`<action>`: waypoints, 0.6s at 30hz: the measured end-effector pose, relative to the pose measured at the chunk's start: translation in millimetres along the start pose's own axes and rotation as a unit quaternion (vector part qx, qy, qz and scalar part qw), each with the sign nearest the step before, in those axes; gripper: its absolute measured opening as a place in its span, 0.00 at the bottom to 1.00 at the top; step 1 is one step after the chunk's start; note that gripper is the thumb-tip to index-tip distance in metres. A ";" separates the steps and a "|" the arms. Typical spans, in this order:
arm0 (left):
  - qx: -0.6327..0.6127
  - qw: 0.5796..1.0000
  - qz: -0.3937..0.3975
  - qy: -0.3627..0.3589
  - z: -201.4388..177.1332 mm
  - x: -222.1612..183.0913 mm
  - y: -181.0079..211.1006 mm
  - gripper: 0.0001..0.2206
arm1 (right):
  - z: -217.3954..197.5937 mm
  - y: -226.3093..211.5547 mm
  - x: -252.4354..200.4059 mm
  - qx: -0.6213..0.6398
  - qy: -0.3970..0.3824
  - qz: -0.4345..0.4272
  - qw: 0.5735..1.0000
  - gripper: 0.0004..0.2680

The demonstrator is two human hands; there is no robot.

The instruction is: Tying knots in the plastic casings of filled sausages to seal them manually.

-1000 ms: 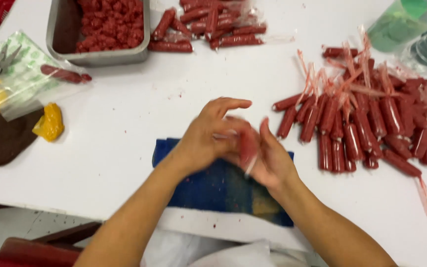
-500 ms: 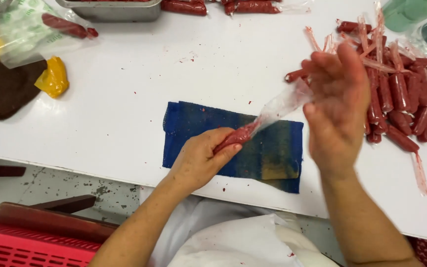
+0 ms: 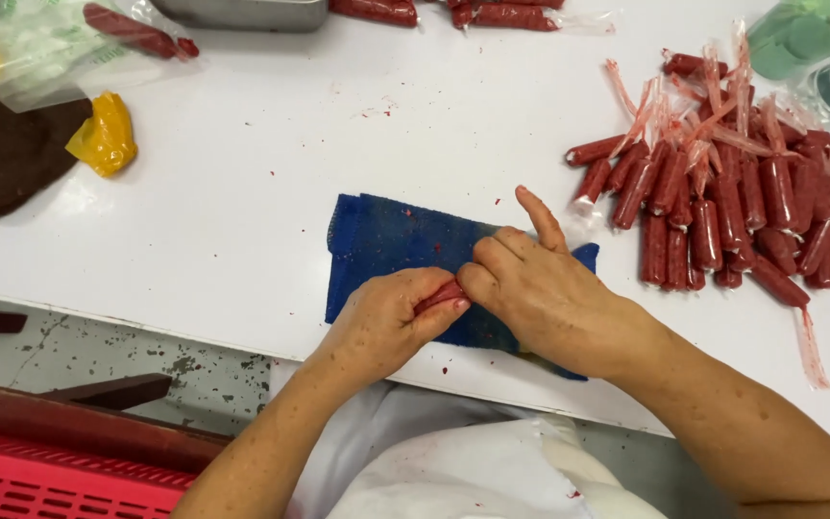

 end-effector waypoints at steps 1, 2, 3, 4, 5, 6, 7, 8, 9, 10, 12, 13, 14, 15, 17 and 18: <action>0.045 0.999 -0.016 -0.012 -1.6 -0.2 -3.0 0.11 | 5.4 0.1 6.4 -0.009 0.012 -0.004 1.000 0.09; 0.089 0.995 -0.031 -0.024 -3.4 -0.8 -6.0 0.09 | 10.6 -0.2 12.6 -0.019 0.024 -0.008 1.000 0.05; 0.088 0.995 -0.032 -0.021 -0.2 5.5 -6.6 0.09 | 18.2 0.3 19.3 -0.019 0.023 -0.011 0.999 0.05; 0.034 0.996 -0.082 0.009 -0.7 10.3 -13.3 0.13 | 22.6 -2.8 25.3 -0.008 0.046 -0.043 0.998 0.07; -0.019 0.990 -0.133 0.043 -2.2 13.3 -20.6 0.25 | 26.9 -6.2 32.9 0.003 0.071 -0.077 0.994 0.10; -0.020 0.989 -0.135 0.049 -1.7 9.4 -27.5 0.25 | 20.9 2.1 33.9 0.003 0.073 -0.084 0.994 0.10; 0.038 0.991 -0.120 0.048 0.6 7.1 -31.3 0.19 | 16.1 4.7 31.1 -0.051 0.077 -0.126 0.988 0.11; 0.096 0.989 -0.104 0.046 3.8 5.8 -34.9 0.14 | 12.3 8.5 27.5 -0.105 0.083 -0.167 0.977 0.12; 0.095 0.989 -0.105 0.044 -5.1 -4.3 -28.3 0.14 | 5.6 15.1 25.1 -0.103 0.081 -0.167 0.977 0.12; 0.101 0.988 -0.115 -0.002 -9.3 -13.7 -23.1 0.13 | -4.2 21.1 21.5 -0.108 0.105 -0.171 0.974 0.08; 0.110 0.985 -0.124 -0.041 -24.6 -23.2 -22.9 0.13 | -12.7 30.7 24.3 -0.118 0.134 -0.181 0.967 0.08; 0.108 0.982 -0.122 -0.091 -25.6 -23.5 -29.0 0.18 | -10.1 33.9 27.6 -0.102 0.132 -0.176 0.970 0.09; 0.106 0.977 -0.119 -0.141 -26.8 -24.6 -35.0 0.25 | -7.7 37.2 31.0 -0.087 0.130 -0.171 0.973 0.10; 0.107 0.977 -0.121 -0.136 -26.9 -17.8 -32.8 0.25 | -4.6 28.9 39.9 -0.088 0.134 -0.175 0.971 0.10; -0.174 0.983 -0.022 -0.059 -33.9 0.3 -16.7 0.51 | 8.1 12.9 59.3 -0.033 0.059 -0.204 0.977 0.12; -0.171 0.983 -0.020 -0.055 -31.7 4.9 -15.0 0.51 | 8.9 16.0 66.0 -0.037 0.061 -0.207 0.976 0.12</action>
Point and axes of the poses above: each hand's wrist, its own x-axis towards the middle knuckle, its own z-axis out of the palm, y = z × x, the point moved 6 cm from there along x, towards the middle knuckle, and after that the axes turned 6 degrees about -y, right-handed, at the moved point
